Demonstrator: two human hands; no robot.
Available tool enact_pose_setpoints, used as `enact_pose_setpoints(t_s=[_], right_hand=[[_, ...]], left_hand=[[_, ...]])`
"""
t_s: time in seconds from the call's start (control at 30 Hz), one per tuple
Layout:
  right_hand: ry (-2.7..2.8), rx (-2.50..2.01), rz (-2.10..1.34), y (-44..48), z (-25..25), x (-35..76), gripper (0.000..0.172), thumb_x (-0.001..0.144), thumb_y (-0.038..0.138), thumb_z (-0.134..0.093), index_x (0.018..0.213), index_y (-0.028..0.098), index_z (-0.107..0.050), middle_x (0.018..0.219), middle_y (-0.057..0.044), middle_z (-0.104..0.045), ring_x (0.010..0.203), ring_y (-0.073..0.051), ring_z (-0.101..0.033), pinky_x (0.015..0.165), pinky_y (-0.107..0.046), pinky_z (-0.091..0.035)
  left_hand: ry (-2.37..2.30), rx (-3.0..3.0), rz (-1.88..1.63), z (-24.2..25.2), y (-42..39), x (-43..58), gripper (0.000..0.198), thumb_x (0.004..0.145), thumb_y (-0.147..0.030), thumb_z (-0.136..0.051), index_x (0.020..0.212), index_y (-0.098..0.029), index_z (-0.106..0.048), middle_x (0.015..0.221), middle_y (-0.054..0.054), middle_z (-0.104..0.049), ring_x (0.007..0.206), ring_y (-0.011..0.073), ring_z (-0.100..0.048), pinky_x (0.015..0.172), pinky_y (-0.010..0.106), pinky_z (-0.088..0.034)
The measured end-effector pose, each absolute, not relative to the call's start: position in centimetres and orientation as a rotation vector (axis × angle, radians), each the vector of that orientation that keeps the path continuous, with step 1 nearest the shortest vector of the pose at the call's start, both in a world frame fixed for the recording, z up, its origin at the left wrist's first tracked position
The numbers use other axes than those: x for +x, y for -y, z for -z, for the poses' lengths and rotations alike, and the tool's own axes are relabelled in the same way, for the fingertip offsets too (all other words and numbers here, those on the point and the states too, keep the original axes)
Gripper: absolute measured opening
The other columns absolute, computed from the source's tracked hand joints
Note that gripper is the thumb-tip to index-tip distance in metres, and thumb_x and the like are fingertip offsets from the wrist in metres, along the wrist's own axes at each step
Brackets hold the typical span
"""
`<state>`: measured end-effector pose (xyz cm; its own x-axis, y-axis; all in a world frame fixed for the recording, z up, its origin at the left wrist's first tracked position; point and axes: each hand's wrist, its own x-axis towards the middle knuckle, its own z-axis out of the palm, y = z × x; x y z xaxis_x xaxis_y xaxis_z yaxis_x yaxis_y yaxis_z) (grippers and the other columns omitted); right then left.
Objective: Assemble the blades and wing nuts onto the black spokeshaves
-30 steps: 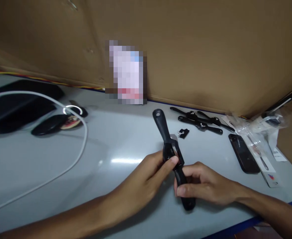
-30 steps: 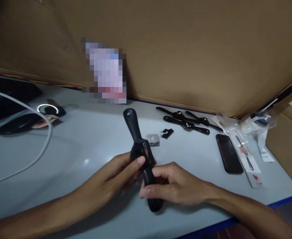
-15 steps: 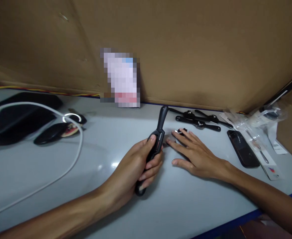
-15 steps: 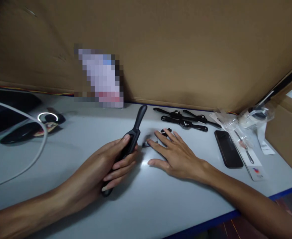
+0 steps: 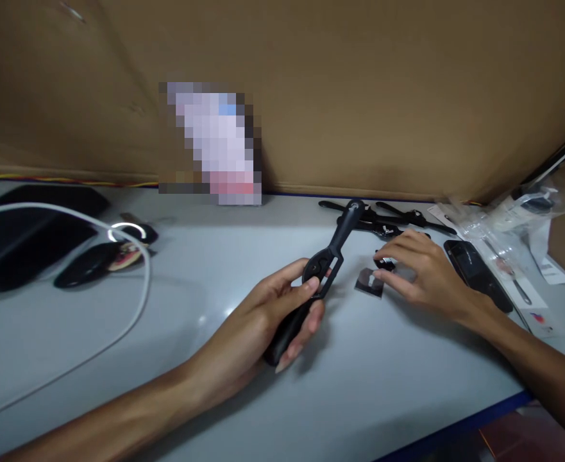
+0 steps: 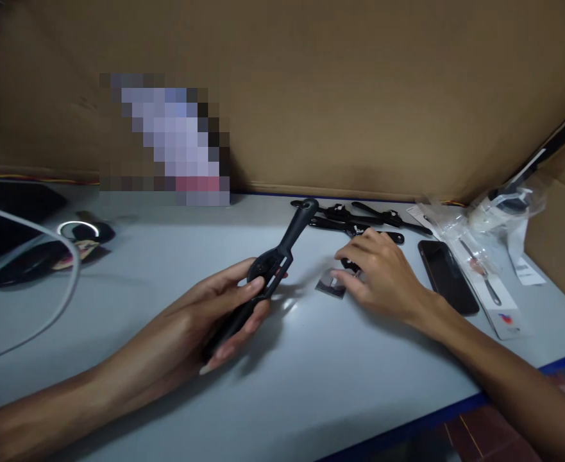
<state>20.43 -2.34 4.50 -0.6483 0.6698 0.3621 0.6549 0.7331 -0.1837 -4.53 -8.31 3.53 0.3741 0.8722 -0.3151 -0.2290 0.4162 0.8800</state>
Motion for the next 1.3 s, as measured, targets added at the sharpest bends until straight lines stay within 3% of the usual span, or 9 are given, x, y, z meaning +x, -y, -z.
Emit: enact_pose_setpoints(t_s=[0.17, 0.33, 0.7, 1.0, 1.3], right_hand=[[2.653, -1.17, 0.098, 3.4, -4.6, 19.8, 0.032, 0.094, 0.044, -0.071, 0.107, 0.014, -0.073, 0.103, -0.013, -0.069, 0.096, -0.031, -0.06, 0.086, -0.047, -0.05], [2.713, -1.26, 0.174, 4.8, -4.0, 19.2, 0.027, 0.095, 0.039, -0.068, 0.107, 0.015, -0.073, 0.101, -0.014, -0.068, 0.094, -0.032, -0.061, 0.083, -0.047, -0.051], [2.682, -1.335, -0.09, 5.0, -4.0, 19.4, 0.02, 0.095, 0.028, -0.065, 0.112, 0.018, -0.066, 0.105, -0.011, -0.065, 0.097, -0.03, -0.061, 0.084, -0.046, -0.052], [2.667, -1.378, -0.351, 5.2, -4.5, 19.5, 0.016, 0.092, 0.026, -0.065, 0.104, 0.017, -0.06, 0.107, -0.01, -0.062, 0.101, -0.03, -0.059, 0.086, -0.045, -0.049], [2.556, -1.421, -0.525, 4.8, -4.5, 19.4, 0.019, 0.084, 0.023, -0.071, 0.095, 0.02, -0.056, 0.096, -0.005, -0.063, 0.089, -0.024, -0.058, 0.078, -0.037, -0.042]], left_hand=[[-0.948, 0.964, -0.8, -3.5, 8.5, -4.4, 0.036, 0.092, -0.054, -0.066, 0.096, -0.022, -0.051, 0.056, -0.008, -0.054, 0.037, 0.0047, -0.034, 0.031, 0.012, -0.025], [-0.966, 1.012, -0.77, -3.7, 8.4, -4.3, 0.035, 0.092, -0.052, -0.064, 0.088, -0.021, -0.049, 0.055, -0.009, -0.051, 0.036, 0.0039, -0.028, 0.032, 0.013, -0.021], [-0.949, 1.067, -0.773, -3.5, 8.5, -4.2, 0.039, 0.088, -0.055, -0.068, 0.081, -0.021, -0.05, 0.052, -0.009, -0.052, 0.036, 0.0038, -0.031, 0.032, 0.014, -0.022], [-1.01, 1.114, -0.777, -3.1, 8.9, -3.9, 0.029, 0.084, -0.043, -0.07, 0.086, -0.021, -0.051, 0.054, -0.012, -0.044, 0.041, 0.0044, -0.029, 0.035, 0.014, -0.023], [-1.01, 1.138, -0.804, -3.1, 9.2, -3.8, 0.029, 0.081, -0.037, -0.073, 0.078, -0.021, -0.05, 0.055, -0.011, -0.041, 0.043, 0.0045, -0.031, 0.037, 0.016, -0.022]])
